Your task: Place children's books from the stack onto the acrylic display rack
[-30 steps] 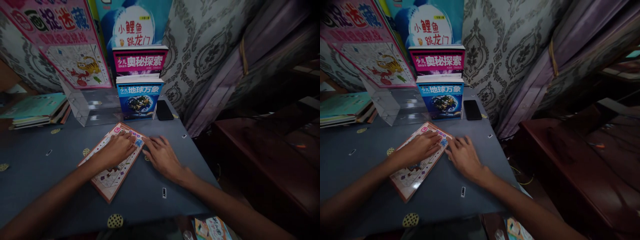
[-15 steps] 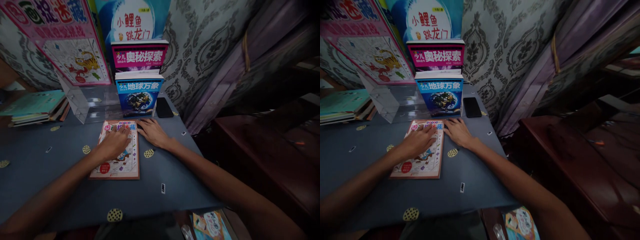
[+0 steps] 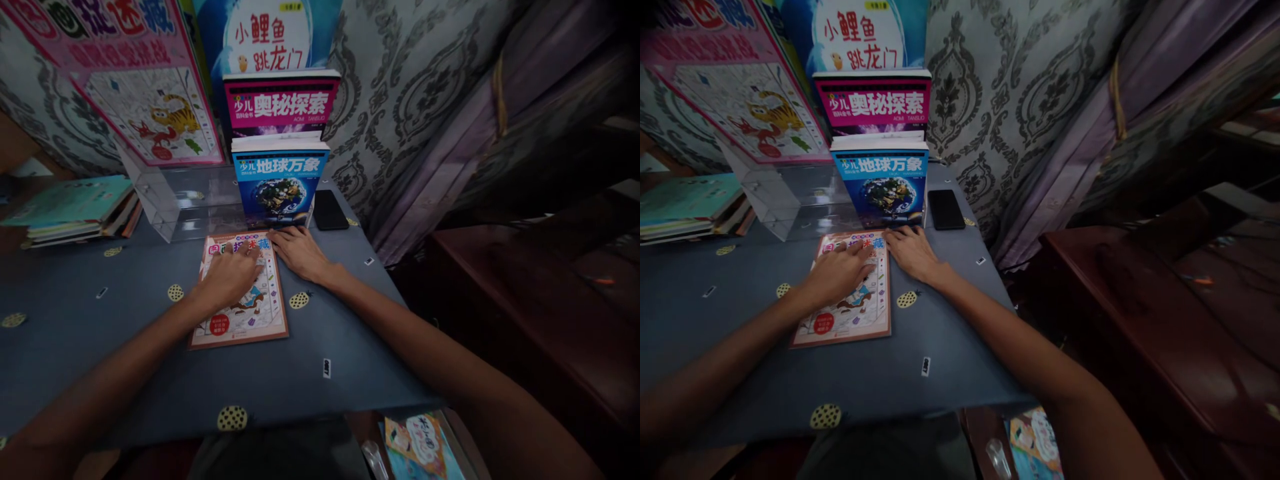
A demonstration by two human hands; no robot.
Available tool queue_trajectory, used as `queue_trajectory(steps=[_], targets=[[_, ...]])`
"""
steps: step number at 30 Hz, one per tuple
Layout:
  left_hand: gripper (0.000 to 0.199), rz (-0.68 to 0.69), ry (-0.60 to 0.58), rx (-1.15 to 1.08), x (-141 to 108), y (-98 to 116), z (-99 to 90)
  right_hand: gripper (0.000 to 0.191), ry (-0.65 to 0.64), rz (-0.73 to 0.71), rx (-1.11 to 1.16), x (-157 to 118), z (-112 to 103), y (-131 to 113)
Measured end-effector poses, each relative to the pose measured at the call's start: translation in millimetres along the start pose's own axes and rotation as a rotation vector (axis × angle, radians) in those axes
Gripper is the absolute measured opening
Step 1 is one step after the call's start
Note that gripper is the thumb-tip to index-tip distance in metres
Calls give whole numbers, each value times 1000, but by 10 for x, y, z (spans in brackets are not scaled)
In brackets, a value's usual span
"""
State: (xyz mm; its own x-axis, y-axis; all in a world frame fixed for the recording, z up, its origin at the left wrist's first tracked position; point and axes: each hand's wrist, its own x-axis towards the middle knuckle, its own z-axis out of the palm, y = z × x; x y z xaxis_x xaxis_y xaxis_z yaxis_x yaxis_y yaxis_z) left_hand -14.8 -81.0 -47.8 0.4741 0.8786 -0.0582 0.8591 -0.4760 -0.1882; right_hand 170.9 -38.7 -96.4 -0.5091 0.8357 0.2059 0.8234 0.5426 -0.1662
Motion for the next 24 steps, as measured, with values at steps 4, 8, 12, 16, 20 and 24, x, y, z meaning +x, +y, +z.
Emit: queue_trajectory(steps=[4, 8, 12, 16, 20, 24], targets=[[39, 4, 16, 18, 15, -15, 43, 39, 8, 5, 5, 1, 16, 0], [34, 75, 11, 36, -70, 58, -23, 40, 30, 15, 24, 1, 54, 16], [29, 297, -82, -30, -340, 238, -180, 41, 41, -1, 41, -4, 88, 41], [36, 402, -105, -100, -628, 317, -199, 43, 57, 11, 60, -2, 111, 63], [40, 411, -79, -88, -730, 310, -119, 44, 65, 2, 85, -2, 130, 76], [33, 397, -110, -77, -705, 331, -131, 44, 71, 20, 101, -55, 136, 30]])
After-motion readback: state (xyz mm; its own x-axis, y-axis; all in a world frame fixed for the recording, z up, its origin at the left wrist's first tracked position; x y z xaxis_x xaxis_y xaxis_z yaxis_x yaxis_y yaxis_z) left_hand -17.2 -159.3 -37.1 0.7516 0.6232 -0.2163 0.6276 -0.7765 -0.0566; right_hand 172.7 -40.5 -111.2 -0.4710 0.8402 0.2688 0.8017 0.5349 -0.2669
